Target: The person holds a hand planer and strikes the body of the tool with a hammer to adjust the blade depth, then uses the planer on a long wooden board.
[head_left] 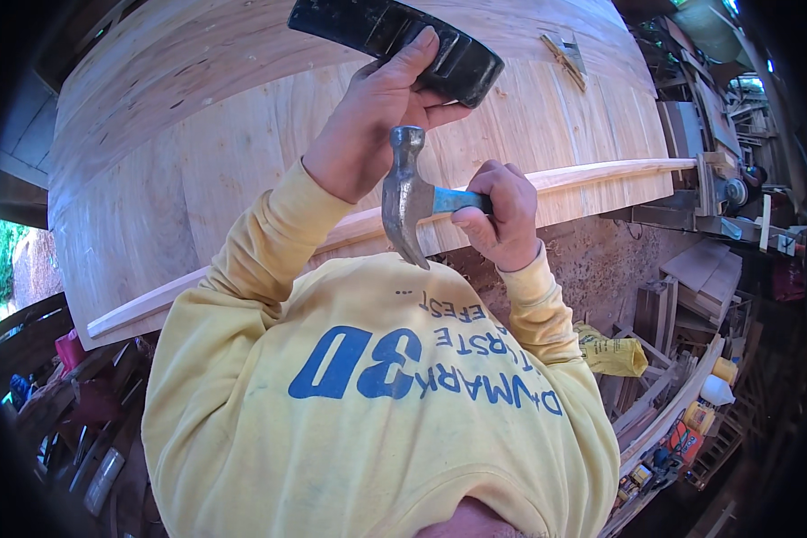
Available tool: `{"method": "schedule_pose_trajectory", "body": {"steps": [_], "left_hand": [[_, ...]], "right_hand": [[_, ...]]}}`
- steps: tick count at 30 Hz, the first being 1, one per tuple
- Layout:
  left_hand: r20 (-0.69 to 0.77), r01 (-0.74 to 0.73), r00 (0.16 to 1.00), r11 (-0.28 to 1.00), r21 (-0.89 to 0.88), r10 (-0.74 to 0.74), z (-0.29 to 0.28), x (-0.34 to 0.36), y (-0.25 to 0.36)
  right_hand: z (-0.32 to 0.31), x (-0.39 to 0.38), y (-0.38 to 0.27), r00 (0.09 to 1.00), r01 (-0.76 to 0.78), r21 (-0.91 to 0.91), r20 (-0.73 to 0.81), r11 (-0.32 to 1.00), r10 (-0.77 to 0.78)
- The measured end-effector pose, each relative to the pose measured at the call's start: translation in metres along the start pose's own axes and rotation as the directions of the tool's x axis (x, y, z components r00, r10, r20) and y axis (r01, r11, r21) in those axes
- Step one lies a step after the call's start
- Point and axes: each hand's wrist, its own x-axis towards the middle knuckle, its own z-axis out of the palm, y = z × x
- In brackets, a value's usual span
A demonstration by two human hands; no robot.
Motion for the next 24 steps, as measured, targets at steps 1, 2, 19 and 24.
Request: {"method": "schedule_pose_trajectory", "body": {"steps": [1,2,19,24], "left_hand": [[-0.018,-0.001,1.000,1.000,-0.010,0.001,0.002,-0.002,0.001],[-0.018,-0.001,1.000,1.000,-0.012,0.001,-0.001,0.001,-0.001],[0.021,-0.103,0.994,0.995,-0.004,0.103,-0.013,0.013,-0.005],[-0.057,0.008,0.998,0.999,0.053,-0.005,-0.016,0.019,-0.003]], "right_hand": [[-0.001,0.001,0.001,1.000,0.000,-0.001,0.001,1.000,0.000],[-0.002,0.002,0.001,0.996,-0.082,-0.024,-0.046,0.996,0.081],[-0.003,0.006,-0.012,0.987,-0.141,0.082,-0.072,0.987,0.147],[0.006,0.003,-0.008,0.920,-0.290,0.105,-0.242,0.951,0.307]]}}
